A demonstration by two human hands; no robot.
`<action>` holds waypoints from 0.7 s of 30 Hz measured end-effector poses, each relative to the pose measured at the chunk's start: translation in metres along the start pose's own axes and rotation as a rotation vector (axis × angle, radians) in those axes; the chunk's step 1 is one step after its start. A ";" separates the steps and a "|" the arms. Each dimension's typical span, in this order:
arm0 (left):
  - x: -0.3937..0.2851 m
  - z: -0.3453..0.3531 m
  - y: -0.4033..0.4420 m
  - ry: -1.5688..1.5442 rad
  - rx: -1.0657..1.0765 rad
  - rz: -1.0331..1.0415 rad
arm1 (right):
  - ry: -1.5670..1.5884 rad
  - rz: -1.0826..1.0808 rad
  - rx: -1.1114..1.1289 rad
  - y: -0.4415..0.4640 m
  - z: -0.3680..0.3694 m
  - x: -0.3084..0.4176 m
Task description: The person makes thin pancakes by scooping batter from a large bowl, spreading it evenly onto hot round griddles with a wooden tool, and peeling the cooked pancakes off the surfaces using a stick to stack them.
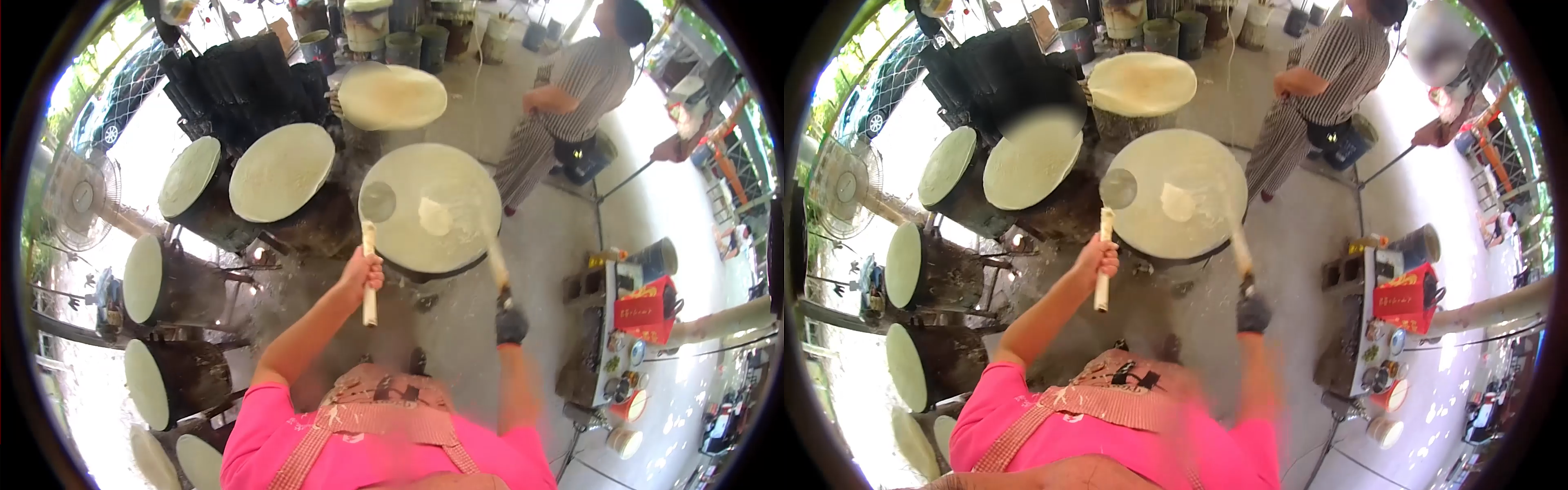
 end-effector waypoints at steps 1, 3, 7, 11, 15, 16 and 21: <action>0.007 0.014 0.006 0.022 -0.027 0.024 | -0.017 0.006 -0.015 -0.015 0.024 -0.003; 0.028 0.026 0.035 0.037 -0.084 -0.007 | 0.003 -0.071 -0.081 -0.041 0.056 0.025; 0.031 0.002 0.007 -0.204 0.253 -0.301 | 0.126 -0.038 -0.094 -0.073 0.035 0.071; 0.025 -0.064 -0.089 0.045 0.162 -0.103 | 0.030 -0.450 -0.171 -0.111 -0.030 0.099; 0.036 -0.119 -0.094 -0.515 0.299 -0.503 | -0.013 -0.417 -0.204 -0.127 -0.005 0.131; 0.029 -0.118 -0.099 -0.639 0.340 -0.561 | -0.014 -0.438 -0.263 -0.130 0.001 0.137; 0.020 -0.149 -0.113 -0.778 0.454 -0.454 | 0.178 -0.502 -0.264 -0.120 0.034 0.159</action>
Point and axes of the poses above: each hand's wrist, its own y-axis towards the middle knuckle, its own z-axis out of the palm, x = y × z, the point moved 1 cm from there along y, towards the middle knuckle, and after that the axes turned 7 degrees about -z, right-handed, at the moved point
